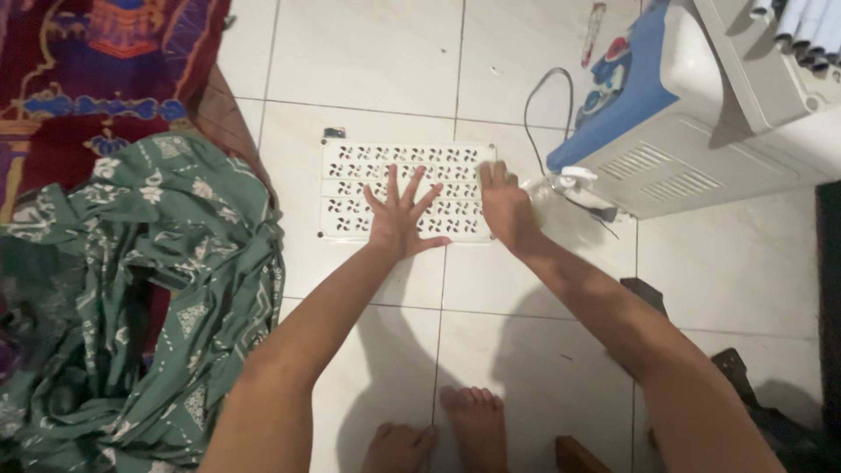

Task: The person cleans a perforated metal panel with a spray bottle and cloth, then assembles a light fixture by inserting white plastic rods into the panel's holes. The person handles the panel, spray bottle, cloth, and rods, and secures the rods into the panel.

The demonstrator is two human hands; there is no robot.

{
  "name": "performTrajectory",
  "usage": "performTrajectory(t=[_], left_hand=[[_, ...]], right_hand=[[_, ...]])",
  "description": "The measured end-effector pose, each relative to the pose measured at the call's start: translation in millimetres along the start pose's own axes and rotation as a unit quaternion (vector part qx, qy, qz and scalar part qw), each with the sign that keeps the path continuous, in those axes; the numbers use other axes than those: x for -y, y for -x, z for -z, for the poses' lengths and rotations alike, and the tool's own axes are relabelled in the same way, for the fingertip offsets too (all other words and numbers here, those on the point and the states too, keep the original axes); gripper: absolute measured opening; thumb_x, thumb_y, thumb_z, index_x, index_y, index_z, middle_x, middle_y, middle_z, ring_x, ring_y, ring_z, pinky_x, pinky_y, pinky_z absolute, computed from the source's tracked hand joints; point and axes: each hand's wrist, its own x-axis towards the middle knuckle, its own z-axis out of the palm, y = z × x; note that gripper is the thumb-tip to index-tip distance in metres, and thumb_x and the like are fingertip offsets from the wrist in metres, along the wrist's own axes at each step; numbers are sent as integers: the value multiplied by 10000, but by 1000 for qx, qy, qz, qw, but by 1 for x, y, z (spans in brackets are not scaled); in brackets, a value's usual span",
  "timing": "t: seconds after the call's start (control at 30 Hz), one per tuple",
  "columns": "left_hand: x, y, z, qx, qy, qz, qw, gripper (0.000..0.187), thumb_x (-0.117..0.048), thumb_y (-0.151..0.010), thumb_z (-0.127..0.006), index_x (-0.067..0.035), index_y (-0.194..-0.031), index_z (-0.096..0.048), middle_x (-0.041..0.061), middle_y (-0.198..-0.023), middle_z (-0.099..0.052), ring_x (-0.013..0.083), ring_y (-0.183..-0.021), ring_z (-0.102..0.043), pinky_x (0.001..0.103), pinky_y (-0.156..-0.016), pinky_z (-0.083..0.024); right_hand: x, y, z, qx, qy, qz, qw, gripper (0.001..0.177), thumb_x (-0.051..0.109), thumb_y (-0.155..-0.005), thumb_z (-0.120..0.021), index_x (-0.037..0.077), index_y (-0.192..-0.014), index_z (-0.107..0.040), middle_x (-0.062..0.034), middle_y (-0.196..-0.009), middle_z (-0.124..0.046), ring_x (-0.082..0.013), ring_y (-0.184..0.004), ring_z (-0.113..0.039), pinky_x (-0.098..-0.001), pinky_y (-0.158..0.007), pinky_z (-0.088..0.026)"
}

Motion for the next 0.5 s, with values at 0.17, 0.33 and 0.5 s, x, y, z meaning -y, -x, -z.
performTrajectory(t=[0.17, 0.33, 0.5], left_hand=[[0, -1, 1, 18, -1, 0, 1000, 1151, -1003, -724, -310, -391, -1637, 30, 41, -1724, 130, 524, -1516, 134, 851, -1055, -171], [-2, 0, 0, 9, 3, 3, 1000, 1162, -1009, -713, -324, -397, -1636, 27, 33, -1724, 126, 513, -1518, 133, 849, -1065, -166], [0, -3, 1, 18, 3, 0, 1000, 1170, -1008, -705, -332, -397, -1636, 27, 38, -1721, 129, 516, -1517, 130, 847, -1062, -168]], right_hand=[[8, 20, 4, 36, 29, 15, 999, 390, 44, -847, -607, -23, -1231, -576, -130, -973, -593, -238, -728, -678, -321, -551, -582], [19, 62, -5, 58, -11, 15, 998, 236, 48, -859, -615, 14, -1091, -591, -121, -986, -585, -254, -817, -695, -350, -645, -593], [29, 81, 7, 146, -9, 45, 988, 296, 17, -829, -604, -96, -1102, -610, -197, -1051, -596, -287, -785, -706, -369, -609, -599]])
